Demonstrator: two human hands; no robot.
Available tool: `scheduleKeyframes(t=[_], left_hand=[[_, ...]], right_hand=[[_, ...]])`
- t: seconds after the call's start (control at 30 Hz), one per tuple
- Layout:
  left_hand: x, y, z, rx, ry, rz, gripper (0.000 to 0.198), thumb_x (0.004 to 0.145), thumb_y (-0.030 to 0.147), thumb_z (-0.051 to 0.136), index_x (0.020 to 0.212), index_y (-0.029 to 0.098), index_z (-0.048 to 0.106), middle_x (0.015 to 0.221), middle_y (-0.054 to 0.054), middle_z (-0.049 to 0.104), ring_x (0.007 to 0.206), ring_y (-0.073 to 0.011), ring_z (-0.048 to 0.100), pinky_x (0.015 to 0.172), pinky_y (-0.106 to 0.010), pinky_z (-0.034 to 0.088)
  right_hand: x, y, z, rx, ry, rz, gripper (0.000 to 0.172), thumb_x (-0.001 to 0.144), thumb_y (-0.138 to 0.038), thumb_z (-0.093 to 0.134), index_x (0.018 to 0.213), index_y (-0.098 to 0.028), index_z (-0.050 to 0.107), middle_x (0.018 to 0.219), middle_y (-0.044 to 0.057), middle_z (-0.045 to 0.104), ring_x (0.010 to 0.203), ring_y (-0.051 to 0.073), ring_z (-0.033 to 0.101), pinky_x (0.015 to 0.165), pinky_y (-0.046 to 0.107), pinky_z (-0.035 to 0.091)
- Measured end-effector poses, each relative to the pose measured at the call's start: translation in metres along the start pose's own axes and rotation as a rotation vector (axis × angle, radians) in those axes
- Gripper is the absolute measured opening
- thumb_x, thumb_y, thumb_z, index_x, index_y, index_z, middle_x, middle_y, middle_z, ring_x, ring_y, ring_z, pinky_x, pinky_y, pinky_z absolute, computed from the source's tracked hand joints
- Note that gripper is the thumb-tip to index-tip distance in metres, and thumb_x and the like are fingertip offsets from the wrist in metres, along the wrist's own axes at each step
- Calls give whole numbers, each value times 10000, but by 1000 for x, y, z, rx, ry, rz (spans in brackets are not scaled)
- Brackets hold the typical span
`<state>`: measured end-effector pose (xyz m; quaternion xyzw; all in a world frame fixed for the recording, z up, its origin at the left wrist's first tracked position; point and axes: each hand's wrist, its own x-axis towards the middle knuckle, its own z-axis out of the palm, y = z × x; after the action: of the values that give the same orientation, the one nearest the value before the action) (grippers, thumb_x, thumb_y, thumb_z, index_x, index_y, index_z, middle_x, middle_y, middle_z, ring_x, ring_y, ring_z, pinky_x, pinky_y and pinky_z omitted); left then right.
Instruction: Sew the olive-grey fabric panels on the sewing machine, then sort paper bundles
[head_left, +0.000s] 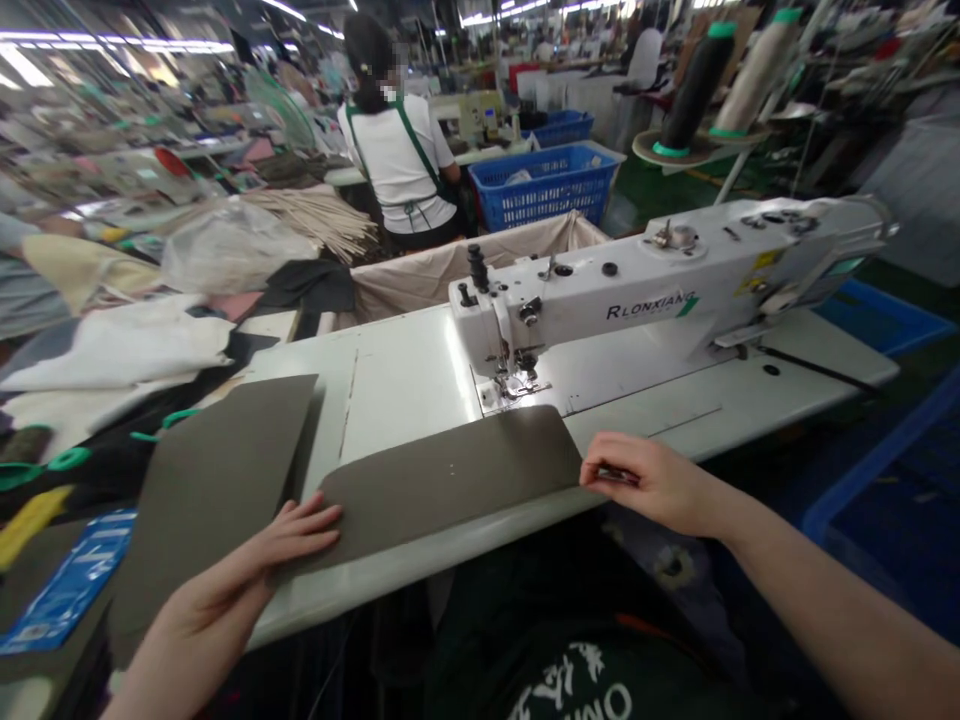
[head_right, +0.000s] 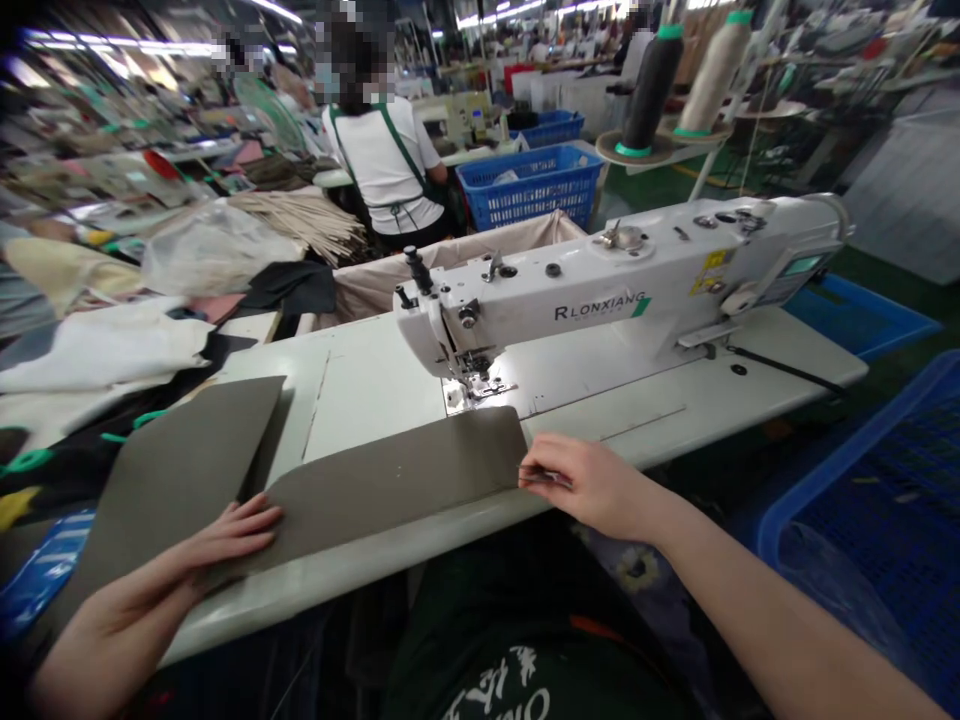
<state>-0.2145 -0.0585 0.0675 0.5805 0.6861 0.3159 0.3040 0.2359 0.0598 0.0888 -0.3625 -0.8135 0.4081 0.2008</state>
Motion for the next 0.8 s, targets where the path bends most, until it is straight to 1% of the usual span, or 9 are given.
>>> scheduleKeyframes(t=[0.07,0.2,0.37,0.47,0.53,0.6,0.67,0.73,0.8], left_hand=[[3,-19,12,197,-148,122,265,870,341,495,987,324,732,1264,26,658,1345,-262,445,1205,-500,160],[6,-28,60,335,-115,175,281,913,296,423,1040,277,673,1243,-28,651,1206,-259,559,1085,-491,406],[15,24,139,289,-43,303,271,928,329,517,1182,277,594,1190,-48,625,1140,-238,557,989,-412,475],[29,55,182,266,-86,392,266,928,321,542,1186,277,587,1126,-49,614,1079,-224,554,938,-385,489],[39,68,204,261,-119,447,270,930,303,548,1195,264,577,1096,-50,607,1046,-220,546,912,-377,491],[46,75,219,261,-144,490,257,932,290,546,1183,252,580,1070,-51,602,1016,-218,539,897,-377,489],[50,77,227,247,-160,503,236,936,288,538,1163,248,588,1057,-52,592,1000,-215,538,892,-377,487],[49,77,231,214,-176,486,230,936,295,537,1155,251,590,1066,-54,576,1008,-212,542,897,-372,485],[46,77,232,191,-208,461,244,929,308,550,1165,258,588,1080,-56,562,1019,-208,548,905,-365,483]], right_hand=[[-6,20,16,-14,4,63,66,889,-235,565,887,-220,629,890,-7,605,780,120,556,703,236,420],[-18,55,39,19,153,188,45,889,-222,566,871,-219,607,885,-11,602,827,131,567,721,239,423],[-14,61,51,-29,278,204,73,904,-266,563,891,-221,619,903,6,619,846,150,589,739,254,442],[-7,57,59,-112,263,143,130,921,-240,530,999,-239,634,991,19,646,899,157,614,774,258,458],[-10,58,67,-196,222,93,274,917,-167,494,1145,-267,608,1139,25,643,984,162,619,822,266,460],[-24,62,75,-314,170,48,409,895,-114,476,1262,-277,553,1294,35,593,1042,180,614,850,287,454],[-43,69,83,-398,105,8,348,899,-143,484,1215,-250,584,1309,53,591,986,190,634,811,300,452],[-62,72,88,-396,56,23,167,935,-251,488,989,-216,642,1099,50,676,810,166,643,701,285,435],[-72,69,89,-330,63,136,237,944,-385,504,813,-209,593,833,12,665,673,140,604,614,269,391]])
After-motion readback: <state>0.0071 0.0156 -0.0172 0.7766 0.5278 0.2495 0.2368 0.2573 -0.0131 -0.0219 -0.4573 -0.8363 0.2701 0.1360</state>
